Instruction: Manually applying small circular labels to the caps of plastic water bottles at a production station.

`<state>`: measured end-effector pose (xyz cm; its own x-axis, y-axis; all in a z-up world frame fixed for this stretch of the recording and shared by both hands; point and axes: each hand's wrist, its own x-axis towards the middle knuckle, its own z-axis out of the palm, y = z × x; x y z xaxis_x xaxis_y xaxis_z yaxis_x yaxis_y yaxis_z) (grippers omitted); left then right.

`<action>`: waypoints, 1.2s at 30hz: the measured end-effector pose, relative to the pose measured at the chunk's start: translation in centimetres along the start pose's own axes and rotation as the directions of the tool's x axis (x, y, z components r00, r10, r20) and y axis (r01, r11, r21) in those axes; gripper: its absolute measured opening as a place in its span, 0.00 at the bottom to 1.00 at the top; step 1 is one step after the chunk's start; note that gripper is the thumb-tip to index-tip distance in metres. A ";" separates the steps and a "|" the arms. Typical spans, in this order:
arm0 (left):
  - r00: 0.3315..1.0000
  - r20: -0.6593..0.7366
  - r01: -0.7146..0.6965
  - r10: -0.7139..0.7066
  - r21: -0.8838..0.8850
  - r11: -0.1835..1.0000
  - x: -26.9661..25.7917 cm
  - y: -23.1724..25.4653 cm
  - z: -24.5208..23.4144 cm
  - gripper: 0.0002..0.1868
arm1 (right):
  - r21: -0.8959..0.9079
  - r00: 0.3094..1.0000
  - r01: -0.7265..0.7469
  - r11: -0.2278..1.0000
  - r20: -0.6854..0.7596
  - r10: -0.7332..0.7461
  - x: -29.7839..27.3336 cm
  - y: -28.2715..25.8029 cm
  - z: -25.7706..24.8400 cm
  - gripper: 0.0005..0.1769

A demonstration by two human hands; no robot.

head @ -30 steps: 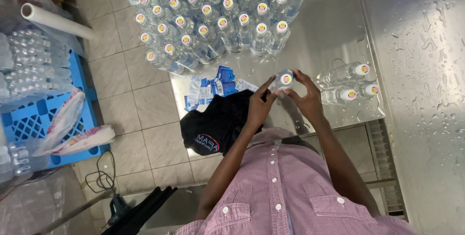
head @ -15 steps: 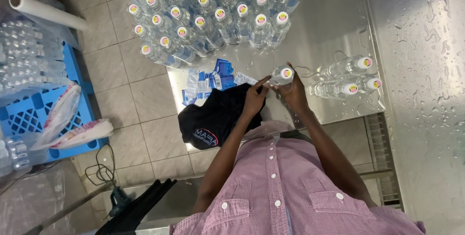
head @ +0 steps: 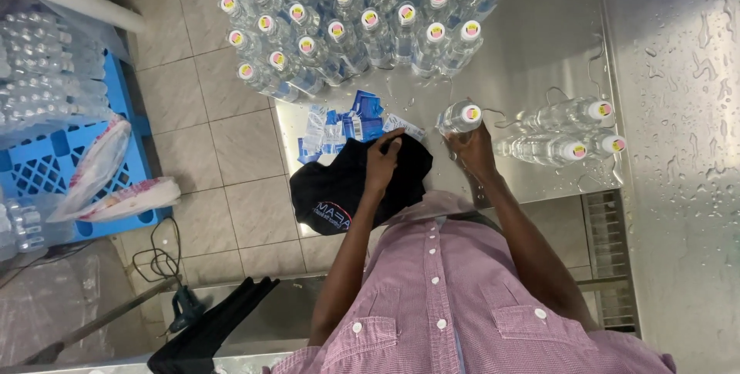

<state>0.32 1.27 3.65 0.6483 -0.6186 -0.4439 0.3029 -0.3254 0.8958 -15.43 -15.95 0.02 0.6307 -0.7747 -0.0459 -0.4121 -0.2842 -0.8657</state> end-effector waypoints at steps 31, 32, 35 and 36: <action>0.922 -0.257 -0.090 0.290 0.588 0.804 10.1 -9.3 -12.2 0.22 | -0.715 0.964 -0.213 0.666 -0.264 0.024 -7.8 -7.0 -18.2 0.26; 0.897 -0.276 -0.128 0.346 0.586 0.800 9.9 -9.2 -12.5 0.13 | -0.744 0.966 -0.244 0.622 -0.243 0.088 -7.4 -5.5 -18.1 0.25; 0.846 -0.298 -0.205 0.442 0.583 0.786 7.7 -6.3 -12.7 0.11 | -0.758 0.970 -0.237 0.607 -0.217 0.108 -6.7 -2.6 -17.8 0.23; 0.826 -0.300 -0.243 0.478 0.577 0.780 6.8 -5.0 -12.6 0.11 | -0.748 0.975 -0.204 0.631 -0.211 0.065 -6.3 -1.9 -17.7 0.22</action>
<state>12.07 7.67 -3.52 0.8893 -0.4521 0.0688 -0.3237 -0.5162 0.7929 -30.30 -20.53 10.76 0.4495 -0.8933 0.0037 -0.8809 -0.4439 -0.1643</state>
